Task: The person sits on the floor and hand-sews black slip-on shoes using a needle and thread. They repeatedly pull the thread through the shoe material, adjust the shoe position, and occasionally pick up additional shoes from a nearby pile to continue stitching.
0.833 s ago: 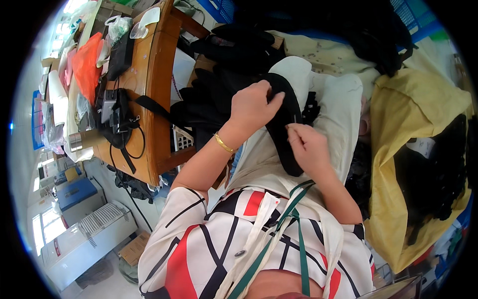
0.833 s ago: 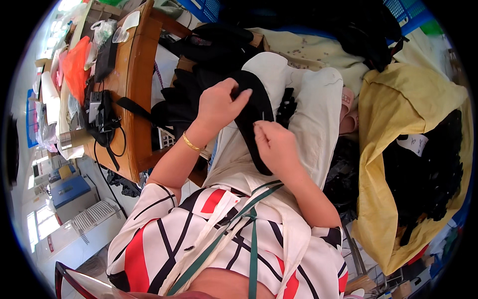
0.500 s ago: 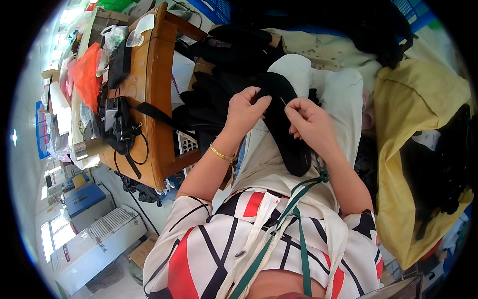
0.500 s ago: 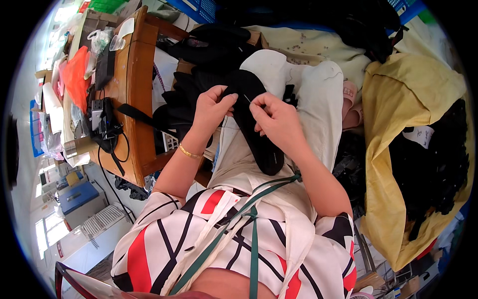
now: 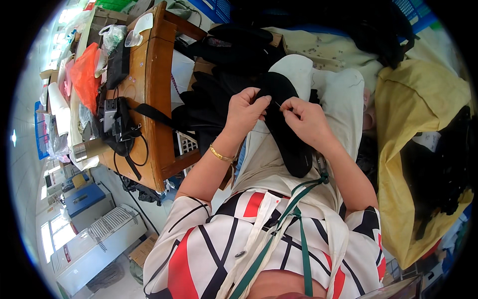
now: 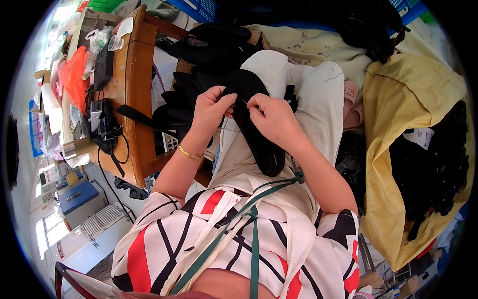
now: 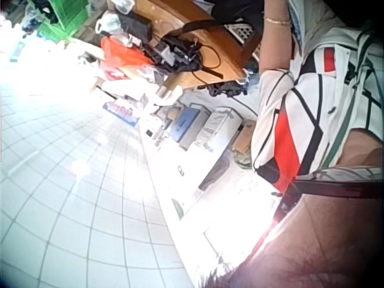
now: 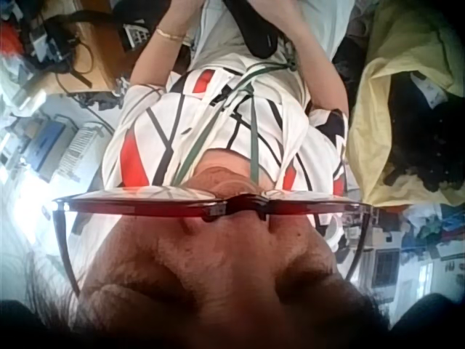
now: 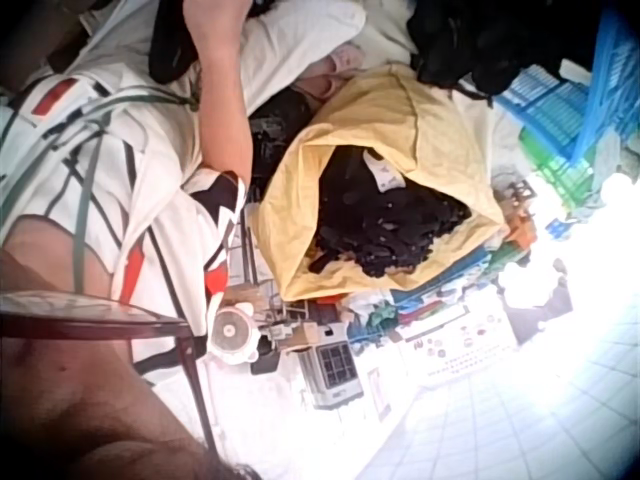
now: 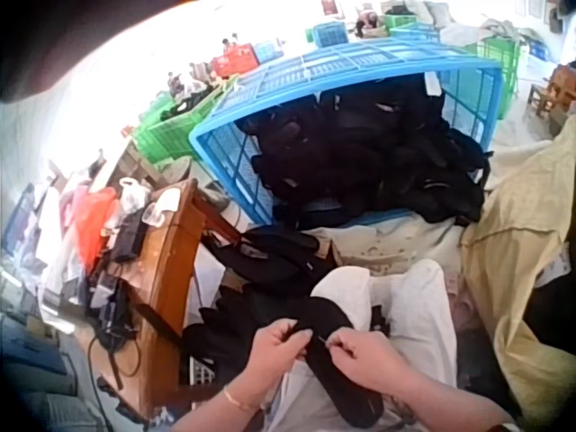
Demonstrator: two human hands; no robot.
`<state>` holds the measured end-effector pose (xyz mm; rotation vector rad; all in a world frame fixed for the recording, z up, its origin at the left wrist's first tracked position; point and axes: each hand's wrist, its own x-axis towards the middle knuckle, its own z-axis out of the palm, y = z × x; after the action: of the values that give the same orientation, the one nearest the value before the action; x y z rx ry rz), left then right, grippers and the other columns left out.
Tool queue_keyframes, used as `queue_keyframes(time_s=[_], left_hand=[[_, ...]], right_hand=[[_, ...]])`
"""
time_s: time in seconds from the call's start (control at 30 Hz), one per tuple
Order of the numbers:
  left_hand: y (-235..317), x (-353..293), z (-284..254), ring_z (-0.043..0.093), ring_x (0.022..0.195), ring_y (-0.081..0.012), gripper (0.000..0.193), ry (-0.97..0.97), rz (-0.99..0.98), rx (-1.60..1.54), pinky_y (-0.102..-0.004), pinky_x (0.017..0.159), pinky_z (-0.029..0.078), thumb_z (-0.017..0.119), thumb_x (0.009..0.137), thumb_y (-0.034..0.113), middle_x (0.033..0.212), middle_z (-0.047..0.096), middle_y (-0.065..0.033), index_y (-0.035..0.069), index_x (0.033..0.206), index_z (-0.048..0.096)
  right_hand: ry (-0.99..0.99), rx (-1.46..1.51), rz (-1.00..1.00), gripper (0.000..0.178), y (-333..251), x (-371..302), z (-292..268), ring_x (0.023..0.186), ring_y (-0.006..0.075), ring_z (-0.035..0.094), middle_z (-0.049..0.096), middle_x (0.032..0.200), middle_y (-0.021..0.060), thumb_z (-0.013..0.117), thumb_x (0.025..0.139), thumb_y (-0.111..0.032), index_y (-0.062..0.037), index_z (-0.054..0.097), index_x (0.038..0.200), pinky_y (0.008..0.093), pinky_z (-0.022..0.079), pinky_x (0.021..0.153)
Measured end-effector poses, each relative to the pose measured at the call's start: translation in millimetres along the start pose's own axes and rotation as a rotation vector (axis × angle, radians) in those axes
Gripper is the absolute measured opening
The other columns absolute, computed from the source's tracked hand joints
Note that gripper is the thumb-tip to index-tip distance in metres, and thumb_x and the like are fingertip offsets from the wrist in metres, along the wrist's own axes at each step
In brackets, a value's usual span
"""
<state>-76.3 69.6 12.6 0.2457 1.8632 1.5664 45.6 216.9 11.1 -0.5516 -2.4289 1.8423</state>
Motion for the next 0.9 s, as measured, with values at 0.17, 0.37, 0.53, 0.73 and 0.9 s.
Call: queue_keyframes(time_s=[0.17,0.37,0.53,0.73,0.9], left_hand=[[0.2,-0.5,0.1,0.055,0.055,-0.0048,0.015,-0.001,-0.022,0.002,-0.0204,0.05,0.046,0.069,0.088,0.013,0.067,0.06,0.0,0.001,0.083,0.064],[3.3,0.1,-4.9,0.058,0.055,-0.0077,0.014,-0.056,-0.167,-0.08,-0.0215,0.05,0.049,0.067,0.089,0.014,0.07,0.062,-0.0022,0.002,0.082,0.063],[5.7,3.9,-7.8,0.06,0.056,-0.0091,0.007,-0.128,-0.261,-0.197,-0.0221,0.05,0.051,0.065,0.09,0.011,0.074,0.063,-0.0022,0.005,0.089,0.065],[2.7,3.6,-9.0,0.059,0.055,-0.0084,0.006,-0.118,-0.249,-0.199,-0.0223,0.047,0.05,0.066,0.09,0.011,0.074,0.064,-0.0022,0.005,0.089,0.066],[6.6,3.6,-6.4,0.058,0.054,-0.0089,0.012,-0.134,-0.264,-0.174,-0.0225,0.049,0.048,0.066,0.089,0.014,0.07,0.062,-0.0018,0.005,0.082,0.064]], right_hand=[[0.004,-0.022,-0.054,0.014,0.9,1.8,-0.6,0.059,0.015,0.053,0.062,0.071,0.0104,0.059,0.089,-0.01,-0.0008,0.064,0.098,0.0287,0.044,0.058],[0.072,-0.161,-0.121,0.01,11.8,-3.4,15.8,0.062,0.0317,0.06,0.061,0.072,0.0163,0.057,0.093,-0.011,-0.0049,0.058,0.101,0.0362,0.047,0.058],[0.169,-0.27,-0.209,0.007,18.3,-2.3,25.8,0.065,0.0395,0.063,0.063,0.068,0.017,0.056,0.094,-0.016,-0.0107,0.053,0.098,0.0487,0.048,0.056],[0.026,-0.205,-0.195,0.007,11.1,0.7,9.5,0.07,0.0405,0.064,0.064,0.072,0.0182,0.055,0.095,-0.015,-0.0098,0.054,0.099,0.0496,0.048,0.059],[0.049,-0.178,-0.179,0.006,13.1,0.3,13.4,0.071,0.0413,0.063,0.064,0.074,0.0189,0.055,0.096,-0.014,-0.0091,0.054,0.099,0.0497,0.048,0.06]])
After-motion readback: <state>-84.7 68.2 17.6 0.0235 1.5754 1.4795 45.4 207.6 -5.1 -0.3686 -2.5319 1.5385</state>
